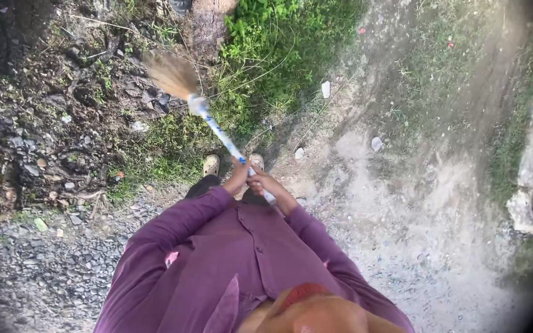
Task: Sweeping dirt and trash on an outdoor path using a broom.
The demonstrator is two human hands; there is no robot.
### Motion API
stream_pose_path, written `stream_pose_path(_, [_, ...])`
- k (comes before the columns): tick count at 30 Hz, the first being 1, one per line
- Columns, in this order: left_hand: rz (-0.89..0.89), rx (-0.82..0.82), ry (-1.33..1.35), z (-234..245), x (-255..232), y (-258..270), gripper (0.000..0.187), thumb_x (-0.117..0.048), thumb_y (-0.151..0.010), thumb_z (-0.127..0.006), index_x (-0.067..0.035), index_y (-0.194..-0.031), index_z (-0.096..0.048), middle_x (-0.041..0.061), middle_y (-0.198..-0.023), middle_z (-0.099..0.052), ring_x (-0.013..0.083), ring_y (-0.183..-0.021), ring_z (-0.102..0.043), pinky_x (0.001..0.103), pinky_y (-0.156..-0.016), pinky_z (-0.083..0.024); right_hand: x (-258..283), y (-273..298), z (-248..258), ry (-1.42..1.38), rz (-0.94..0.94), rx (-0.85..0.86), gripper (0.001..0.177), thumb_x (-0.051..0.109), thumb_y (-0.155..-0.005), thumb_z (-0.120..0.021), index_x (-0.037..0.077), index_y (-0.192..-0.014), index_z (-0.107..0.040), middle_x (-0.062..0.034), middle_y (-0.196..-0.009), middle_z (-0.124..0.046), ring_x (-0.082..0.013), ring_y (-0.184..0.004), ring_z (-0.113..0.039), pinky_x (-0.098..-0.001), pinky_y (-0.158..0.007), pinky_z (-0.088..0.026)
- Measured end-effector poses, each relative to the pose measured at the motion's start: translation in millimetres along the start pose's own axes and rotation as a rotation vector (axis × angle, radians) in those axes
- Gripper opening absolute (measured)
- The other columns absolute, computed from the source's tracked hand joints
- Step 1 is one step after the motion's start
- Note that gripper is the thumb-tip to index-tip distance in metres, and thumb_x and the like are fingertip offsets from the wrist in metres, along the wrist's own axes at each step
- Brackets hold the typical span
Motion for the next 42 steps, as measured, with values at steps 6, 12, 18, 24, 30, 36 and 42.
stream_pose_path(6, [0.050,-0.072,-0.093,85.8,-89.1,-54.9,0.039,-0.039,-0.105,-0.052,-0.003,-0.111,-0.039,0.009,-0.073,-0.059,0.0148,-0.048,-0.057,0.029,-0.039,-0.052,-16.8,-201.9,-7.4,-0.043,0.029,0.039,0.038,-0.001,-0.100,-0.052,0.002,-0.136,-0.041,0.0027,-0.071,-0.050,-0.0052,-0.051,-0.047,-0.0206,-0.040,-0.038])
stream_pose_path(12, [0.166,0.318,-0.145,-18.8,-52.5,-69.7,0.044,-0.020,-0.097,-0.056,-0.007,-0.127,-0.025,0.012,-0.094,-0.057,0.0160,-0.058,-0.059,0.029,-0.041,-0.050,-11.5,-152.3,92.7,-0.237,0.335,-0.103,0.025,0.004,-0.109,-0.052,-0.005,-0.128,-0.037,0.0032,-0.071,-0.047,-0.0070,-0.050,-0.042,-0.0243,-0.041,-0.038])
stream_pose_path(18, [0.027,0.624,-0.443,-73.4,-8.1,-43.9,0.054,-0.020,-0.096,-0.061,-0.005,-0.139,-0.033,0.012,-0.109,-0.059,0.0183,-0.089,-0.065,0.031,-0.073,-0.062,-1.4,-15.3,-3.7,-0.002,0.440,-0.715,0.082,0.010,-0.101,-0.047,0.029,-0.160,0.005,0.0027,-0.067,-0.048,-0.0091,-0.051,-0.047,-0.0255,-0.042,-0.041])
stream_pose_path(24, [-0.036,0.561,-0.339,-122.4,29.3,-16.2,0.057,-0.031,-0.095,-0.056,-0.004,-0.139,-0.032,0.010,-0.097,-0.052,0.0180,-0.078,-0.054,0.033,-0.062,-0.051,23.1,87.4,8.3,0.070,0.432,-0.614,0.073,0.006,-0.096,-0.047,0.027,-0.158,-0.015,0.0034,-0.066,-0.045,-0.0064,-0.048,-0.042,-0.0226,-0.041,-0.037])
stream_pose_path(30, [-0.096,0.101,-0.528,-26.5,-2.9,-40.0,0.089,-0.034,-0.093,-0.060,0.011,-0.147,-0.004,0.012,-0.086,-0.065,0.0212,-0.070,-0.066,0.034,-0.058,-0.054,-3.7,-5.1,10.7,-0.327,0.243,0.007,0.023,0.005,-0.100,-0.053,0.015,-0.119,-0.044,0.0055,-0.065,-0.043,-0.0036,-0.044,-0.039,-0.0197,-0.038,-0.035])
stream_pose_path(36, [0.386,0.303,-0.270,-49.0,-20.5,-63.3,0.033,-0.029,-0.100,-0.056,0.004,-0.098,-0.053,0.005,-0.070,-0.059,0.0154,-0.053,-0.060,0.032,-0.049,-0.058,-37.4,-156.8,123.6,-0.712,-0.036,0.096,0.012,0.007,-0.103,-0.053,0.006,-0.095,-0.044,0.0034,-0.064,-0.046,-0.0042,-0.047,-0.043,-0.0191,-0.040,-0.038])
stream_pose_path(42, [0.529,0.805,-0.042,-180.4,45.1,-71.4,0.027,-0.025,-0.100,-0.057,0.001,-0.101,-0.048,0.000,-0.061,-0.042,0.0144,-0.044,-0.052,0.034,-0.044,-0.057,29.2,-48.8,203.9,-0.331,0.374,-0.377,0.010,0.003,-0.100,-0.056,0.002,-0.101,-0.046,0.0004,-0.066,-0.051,-0.0071,-0.046,-0.046,-0.0243,-0.039,-0.040])
Point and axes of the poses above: each hand's wrist, its own y-axis away from the middle knuckle, its own z-axis out of the back of the hand, x = y × z, the point moved 9 cm from there along -y, towards the middle knuckle
